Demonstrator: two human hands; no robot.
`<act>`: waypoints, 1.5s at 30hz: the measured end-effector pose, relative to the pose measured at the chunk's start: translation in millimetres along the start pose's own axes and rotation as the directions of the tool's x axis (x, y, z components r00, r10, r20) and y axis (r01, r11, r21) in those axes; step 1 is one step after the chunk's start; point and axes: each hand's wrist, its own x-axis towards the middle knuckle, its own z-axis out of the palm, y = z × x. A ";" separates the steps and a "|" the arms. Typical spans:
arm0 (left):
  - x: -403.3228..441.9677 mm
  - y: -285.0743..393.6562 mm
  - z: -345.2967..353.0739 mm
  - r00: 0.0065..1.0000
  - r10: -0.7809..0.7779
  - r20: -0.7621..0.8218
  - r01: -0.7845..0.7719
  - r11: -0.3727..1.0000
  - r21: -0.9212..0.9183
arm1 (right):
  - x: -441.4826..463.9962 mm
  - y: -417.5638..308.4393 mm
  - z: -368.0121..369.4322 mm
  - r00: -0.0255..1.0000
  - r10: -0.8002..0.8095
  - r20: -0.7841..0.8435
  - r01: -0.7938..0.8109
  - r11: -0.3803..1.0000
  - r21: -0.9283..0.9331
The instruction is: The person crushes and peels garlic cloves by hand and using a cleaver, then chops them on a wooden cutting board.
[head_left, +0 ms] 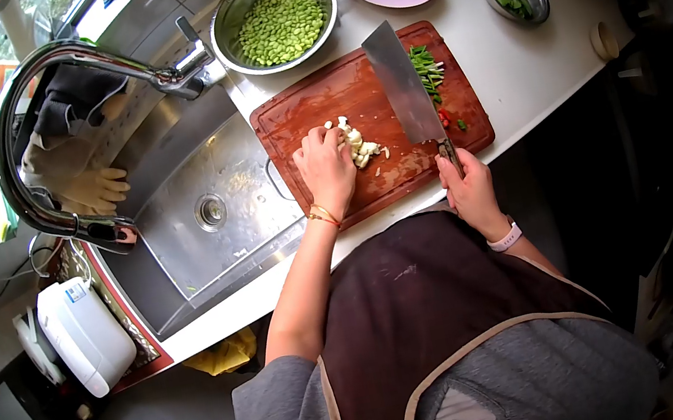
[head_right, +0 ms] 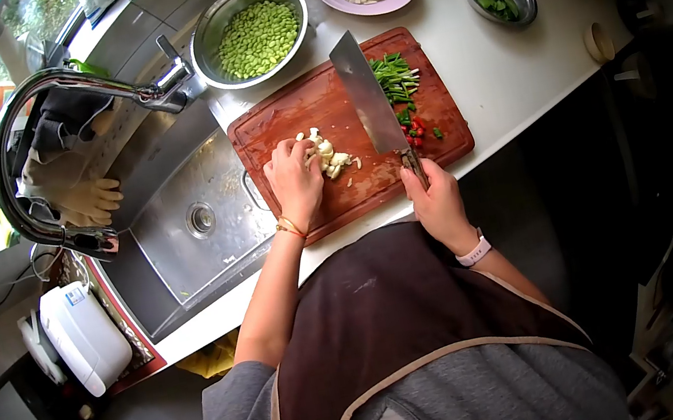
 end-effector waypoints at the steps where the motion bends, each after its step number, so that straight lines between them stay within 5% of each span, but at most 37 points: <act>1: 0.7 0.7 0.1 1.000 0.008 0.025 -0.008 1.000 -0.005 | -0.2 1.6 -1.0 1.000 -0.005 -0.002 0.005 1.000 0.005; 11: 1.9 -7.5 -17.8 0.991 -0.090 0.094 0.103 0.985 -0.139 | 11.3 5.4 -6.5 0.997 -0.034 0.065 0.032 0.999 0.023; 14: -1.4 -22.9 -13.5 0.926 -0.300 0.231 0.378 0.752 -0.540 | 14.0 12.3 -5.0 0.995 -0.042 0.093 0.040 0.999 0.033; 17: -4.9 -31.7 -16.9 0.918 -0.336 0.208 0.394 0.733 -0.555 | 10.4 8.5 -2.4 0.994 -0.002 0.113 -0.002 0.999 0.043; 18: -6.9 -31.5 -19.2 0.979 -0.187 0.086 0.206 0.914 -0.350 | 10.1 8.0 -2.6 0.993 -0.002 0.115 -0.003 0.999 0.044; 23: -16.8 -27.2 -24.1 0.975 -0.214 0.055 0.219 0.904 -0.367 | 8.4 16.6 -2.6 0.990 -0.045 0.132 0.054 0.996 -0.066; 26: -21.5 -31.8 -33.9 0.951 -0.279 -0.133 0.210 0.899 -0.383 | 5.4 19.3 -2.7 0.986 -0.072 0.148 0.087 0.991 -0.101; 29: -33.4 -58.9 -42.9 0.899 -0.350 -0.263 0.286 0.924 -0.253 | 2.3 18.8 -0.2 0.985 -0.074 0.156 0.094 0.987 -0.129; 31: -44.0 -99.4 -52.5 0.760 -0.611 -0.222 0.604 0.790 -0.108 | 1.8 19.5 2.1 0.984 -0.092 0.156 0.112 0.985 -0.130; 32: -51.8 -116.7 -56.0 0.760 -0.611 -0.222 0.603 0.790 -0.109 | 1.3 19.8 2.5 0.982 -0.108 0.155 0.129 0.983 -0.132; 33: -60.8 -132.0 -59.5 0.764 -0.612 -0.205 0.644 0.747 0.168 | 0.8 19.6 2.4 0.982 -0.109 0.156 0.130 0.983 -0.132; 34: -63.5 -134.8 -64.2 0.763 -0.617 -0.190 0.629 0.645 0.433 | 0.4 19.1 2.9 0.982 -0.119 0.148 0.139 0.981 -0.133; 37: -69.3 -128.5 -55.5 0.841 -0.500 -0.206 0.507 0.597 0.622 | 1.5 17.2 4.7 0.982 -0.130 0.138 0.150 0.978 -0.143; 38: -59.1 -108.7 -60.1 0.863 -0.488 -0.131 0.471 0.682 0.560 | 2.4 16.9 4.9 0.982 -0.134 0.136 0.155 0.975 -0.157; 40: -41.4 -81.6 -49.0 0.972 -0.175 -0.156 0.196 0.971 0.134 | 1.9 17.6 6.0 0.982 -0.123 0.140 0.144 0.977 -0.156; 41: -31.0 -64.0 -42.1 0.989 -0.109 -0.104 0.108 0.994 -0.015 | 2.9 17.4 6.5 0.983 -0.119 0.140 0.140 0.979 -0.151; 43: -12.7 -31.1 -29.3 0.997 0.069 -0.026 -0.068 0.998 0.002 | 3.9 15.5 6.6 0.983 -0.116 0.146 0.138 0.979 -0.151; 45: 2.3 -19.9 -12.1 0.998 0.066 0.007 -0.066 0.998 -0.024 | 3.7 12.3 5.7 0.983 -0.112 0.145 0.134 0.980 -0.148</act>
